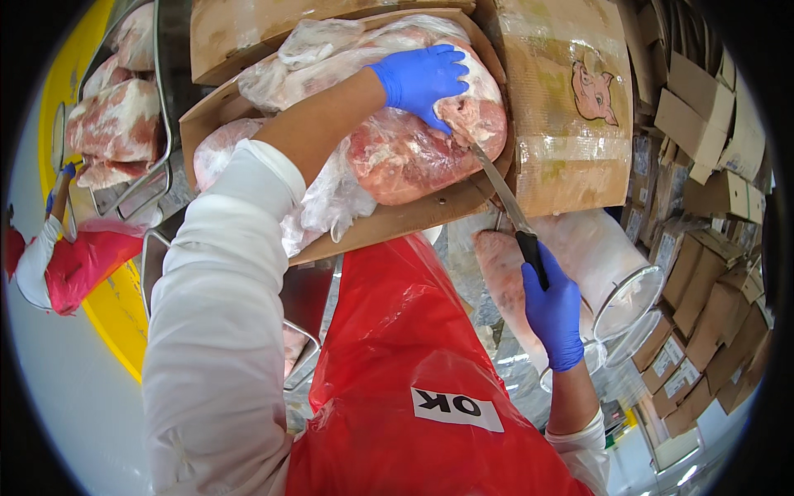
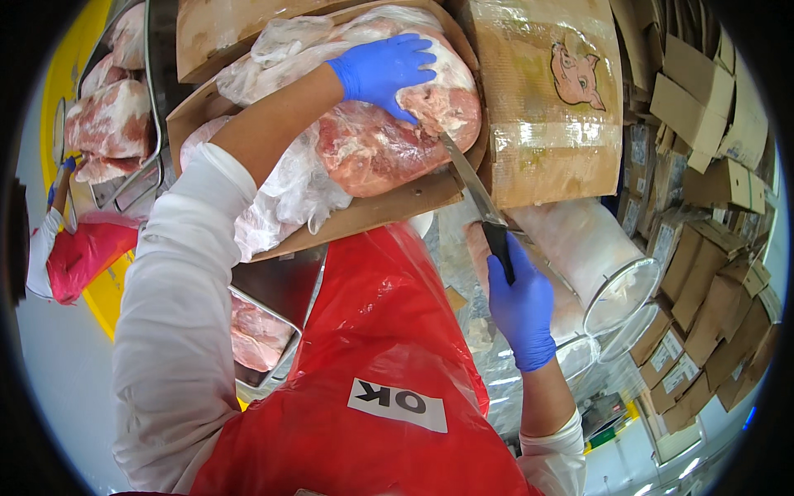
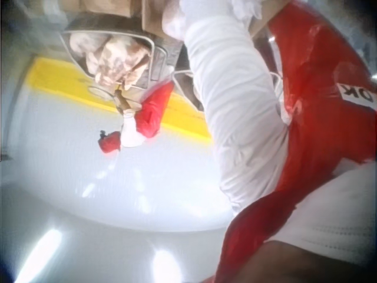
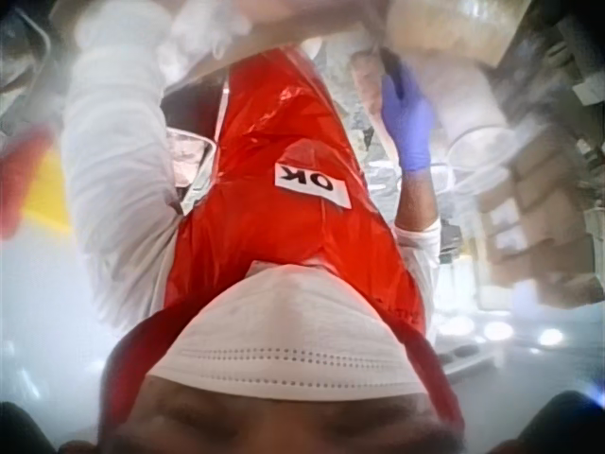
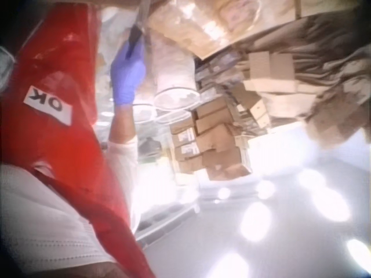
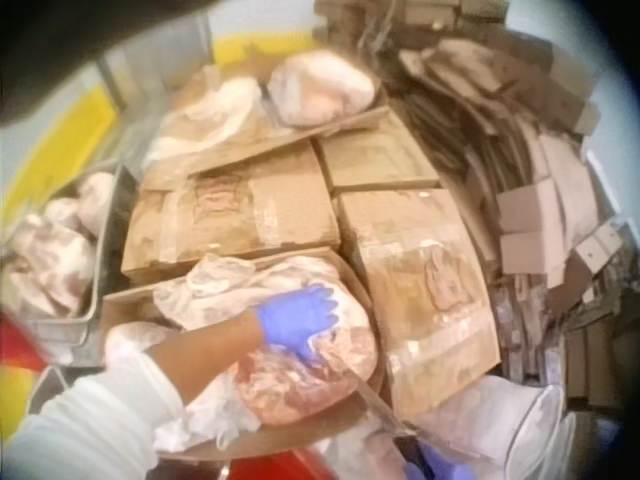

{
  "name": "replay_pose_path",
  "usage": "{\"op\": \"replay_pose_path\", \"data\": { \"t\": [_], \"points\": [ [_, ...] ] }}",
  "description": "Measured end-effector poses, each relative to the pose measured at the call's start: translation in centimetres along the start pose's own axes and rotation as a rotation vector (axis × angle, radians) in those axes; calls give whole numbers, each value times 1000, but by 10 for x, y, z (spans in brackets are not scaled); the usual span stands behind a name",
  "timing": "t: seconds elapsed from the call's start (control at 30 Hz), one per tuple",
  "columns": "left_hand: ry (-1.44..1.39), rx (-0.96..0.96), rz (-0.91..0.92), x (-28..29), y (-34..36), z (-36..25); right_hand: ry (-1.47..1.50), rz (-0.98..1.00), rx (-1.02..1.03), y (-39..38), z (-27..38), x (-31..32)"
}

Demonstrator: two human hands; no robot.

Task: The person trims fat from large cuts of raw meat using a knife, then places the trimmed pieces into plastic bags and cardboard boxes. The work occurs at a stainless steel table with multiple trays and boxes nearby.

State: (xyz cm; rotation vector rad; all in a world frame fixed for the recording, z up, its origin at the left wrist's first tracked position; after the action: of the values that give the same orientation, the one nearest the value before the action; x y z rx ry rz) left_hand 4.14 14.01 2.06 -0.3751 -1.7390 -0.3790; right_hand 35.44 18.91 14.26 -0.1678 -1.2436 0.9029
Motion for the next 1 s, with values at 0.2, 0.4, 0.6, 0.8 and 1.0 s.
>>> {"op": "replay_pose_path", "data": {
  "t": [0.2,0.4,0.6,0.8,1.0],
  "points": [
    [-63,82,-97,-4,12,10,-6,-19,13,5,1,2],
    [-79,155,-125,9,20,12,21,-5,-10,9,-3,0],
    [156,244,-415,39,-1,-20,-36,-41,73,-10,20,11],
    [79,782,-505,-1,-83,-65,-13,16,-1,-16,21,0],
    [87,663,-222,-10,-59,-66,36,-93,0,-5,-5,-57]
  ]
}}
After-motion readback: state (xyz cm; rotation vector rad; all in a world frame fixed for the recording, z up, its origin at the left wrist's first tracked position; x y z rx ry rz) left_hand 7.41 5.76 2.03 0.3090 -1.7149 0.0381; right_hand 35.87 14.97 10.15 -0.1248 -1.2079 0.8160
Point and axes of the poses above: each hand's wrist, its own y-axis towards the middle knuckle, its own x-axis out of the back of the hand, z = x × y, the point moved 8 cm from there along y, towards the middle knuckle, and after that the axes turned 15 degrees about -x, right-handed, at the moved point
